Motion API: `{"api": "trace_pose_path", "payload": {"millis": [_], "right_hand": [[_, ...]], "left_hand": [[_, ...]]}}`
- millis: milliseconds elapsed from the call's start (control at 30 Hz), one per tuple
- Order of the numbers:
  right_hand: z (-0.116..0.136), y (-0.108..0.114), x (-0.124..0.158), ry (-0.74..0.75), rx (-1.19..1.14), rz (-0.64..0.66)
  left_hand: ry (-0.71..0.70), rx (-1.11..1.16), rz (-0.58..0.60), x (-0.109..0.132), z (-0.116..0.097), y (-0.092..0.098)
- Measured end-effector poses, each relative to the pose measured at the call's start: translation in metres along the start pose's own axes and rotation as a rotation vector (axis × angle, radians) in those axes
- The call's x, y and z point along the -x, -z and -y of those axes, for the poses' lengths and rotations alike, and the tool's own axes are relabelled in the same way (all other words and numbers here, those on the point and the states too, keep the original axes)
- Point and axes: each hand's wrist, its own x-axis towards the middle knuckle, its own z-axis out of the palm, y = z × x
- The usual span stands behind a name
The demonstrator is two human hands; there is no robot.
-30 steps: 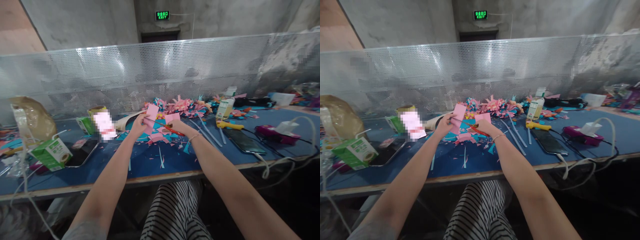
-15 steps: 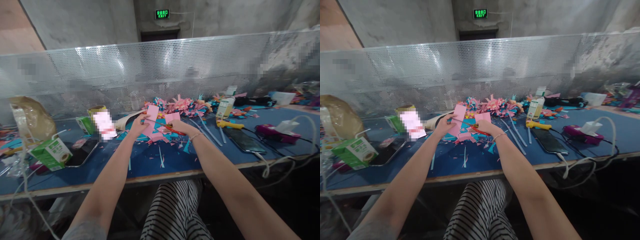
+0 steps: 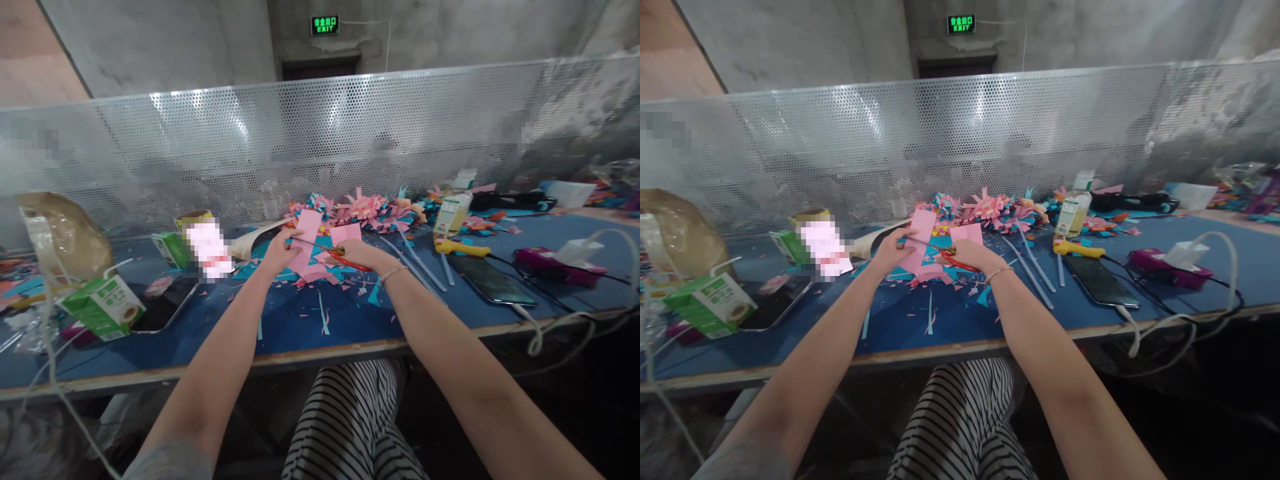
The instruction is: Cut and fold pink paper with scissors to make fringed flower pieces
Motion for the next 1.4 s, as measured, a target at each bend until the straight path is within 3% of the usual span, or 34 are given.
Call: {"api": "trace_pose_path", "payload": {"millis": [300,533,1400], "right_hand": [[0.002,0.002,0.000,-0.005,0.046,-0.006],[0.001,0.000,0.001,0.023,0.009,0.023],[0.002,-0.005,-0.003,0.037,0.026,-0.030]], "left_hand": [[-0.027,-0.059,0.011,0.001,0.000,0.001],[-0.028,-0.006,0.091,0.003,-0.008,-0.003],[-0.046,-0.009,0.101,0.002,-0.009,-0.005]]}}
